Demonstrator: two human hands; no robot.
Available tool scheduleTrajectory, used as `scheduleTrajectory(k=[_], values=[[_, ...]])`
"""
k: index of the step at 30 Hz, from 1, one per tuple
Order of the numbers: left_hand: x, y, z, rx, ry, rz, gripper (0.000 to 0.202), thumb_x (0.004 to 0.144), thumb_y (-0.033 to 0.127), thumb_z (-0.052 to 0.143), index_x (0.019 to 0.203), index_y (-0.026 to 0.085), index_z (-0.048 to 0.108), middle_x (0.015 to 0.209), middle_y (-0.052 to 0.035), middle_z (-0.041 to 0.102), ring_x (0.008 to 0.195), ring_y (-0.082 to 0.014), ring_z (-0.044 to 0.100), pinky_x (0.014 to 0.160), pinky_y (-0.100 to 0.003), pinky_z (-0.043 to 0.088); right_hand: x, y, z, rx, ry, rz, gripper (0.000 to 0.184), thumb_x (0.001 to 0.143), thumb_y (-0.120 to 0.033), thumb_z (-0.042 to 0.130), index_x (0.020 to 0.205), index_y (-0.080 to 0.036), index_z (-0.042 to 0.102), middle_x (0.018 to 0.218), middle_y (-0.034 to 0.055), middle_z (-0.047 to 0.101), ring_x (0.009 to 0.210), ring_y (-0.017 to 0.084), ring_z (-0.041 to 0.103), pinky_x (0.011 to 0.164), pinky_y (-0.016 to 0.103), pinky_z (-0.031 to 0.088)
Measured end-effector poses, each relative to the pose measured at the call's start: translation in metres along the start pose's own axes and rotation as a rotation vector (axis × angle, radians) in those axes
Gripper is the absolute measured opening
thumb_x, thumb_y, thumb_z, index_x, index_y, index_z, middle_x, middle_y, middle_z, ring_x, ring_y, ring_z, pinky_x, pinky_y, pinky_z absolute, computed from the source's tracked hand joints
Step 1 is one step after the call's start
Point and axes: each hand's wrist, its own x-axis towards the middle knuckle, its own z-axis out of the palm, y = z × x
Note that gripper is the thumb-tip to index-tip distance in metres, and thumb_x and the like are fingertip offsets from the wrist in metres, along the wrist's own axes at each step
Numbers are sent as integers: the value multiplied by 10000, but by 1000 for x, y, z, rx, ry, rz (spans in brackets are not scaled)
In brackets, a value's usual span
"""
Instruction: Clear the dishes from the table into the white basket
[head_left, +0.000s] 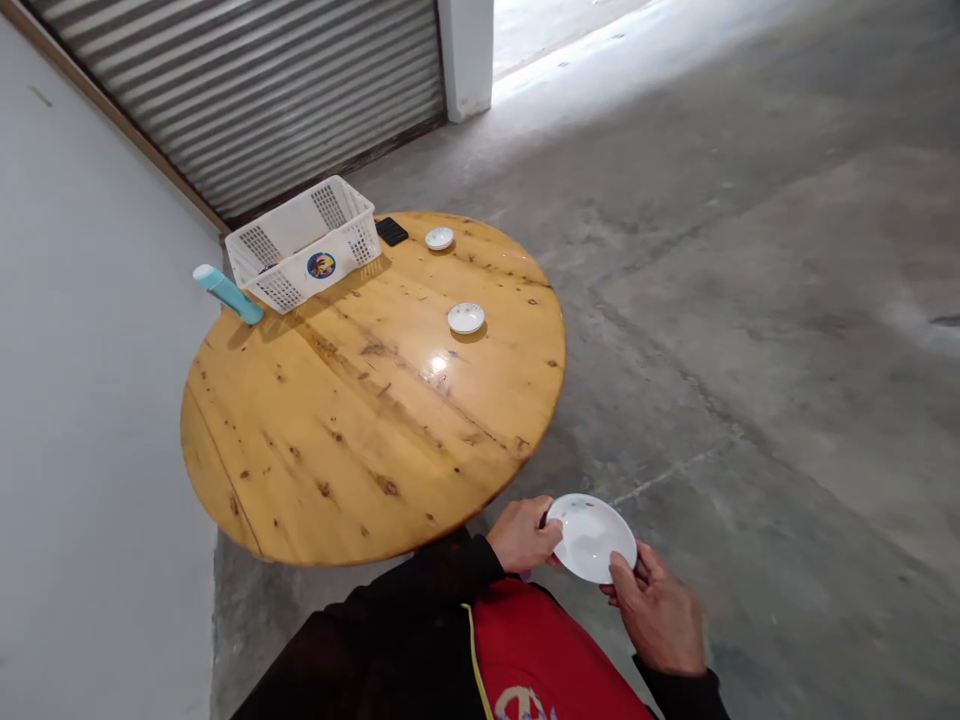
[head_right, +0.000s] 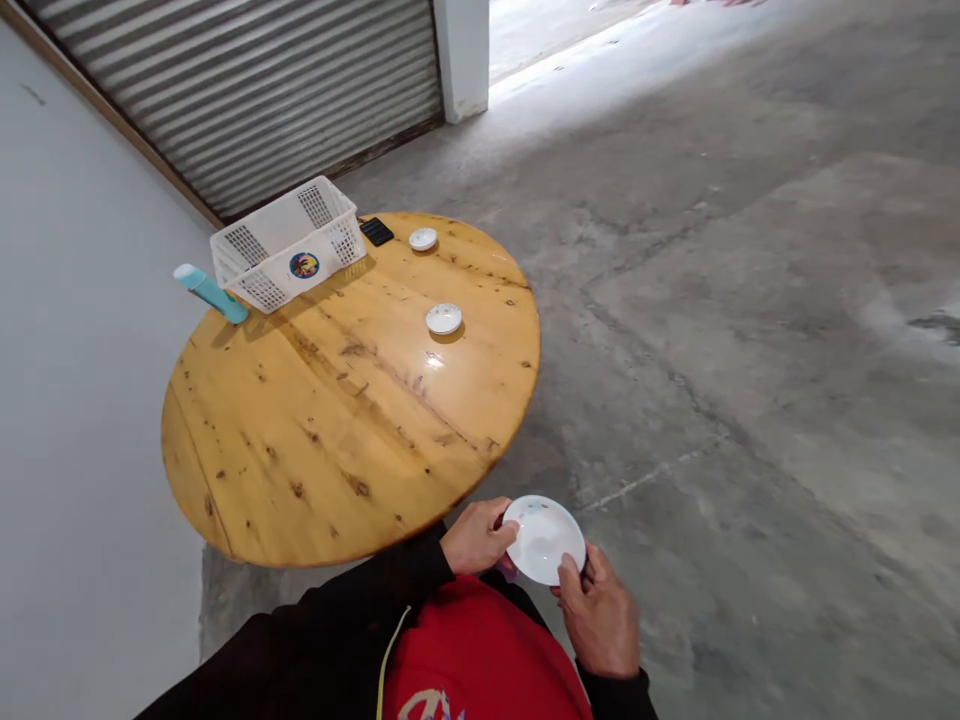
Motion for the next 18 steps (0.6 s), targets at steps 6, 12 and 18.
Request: scheduleTrajectory(k=[6,12,18], values=[[29,2,-5,-77,134,-62,148,904,238,464,872,163,587,691,15,578,609,-137,562,598,-235,407,52,-18,1,66,-156,-66,491,730,-586,515,993,-181,601,807,112,758,554,238,681,520,324,531],[67,14,-38,-26,376,-109,170,923,257,457,866,172,593,720,11,561,670,-142,486,646,-264,375,124,-68,14,-4,-299,-176,468,739,-544,499,985,-162,611,786,98,730,526,210,638,492,317,511],[120,30,-77,-168,531,-173,209,961,273,409,1028,182,585,797,2,605,722,-157,538,683,-269,404,205,-127,28,-165,-392,-301,357,781,-516,480,876,-190,594,591,12,631,455,169,564,489,288,471]])
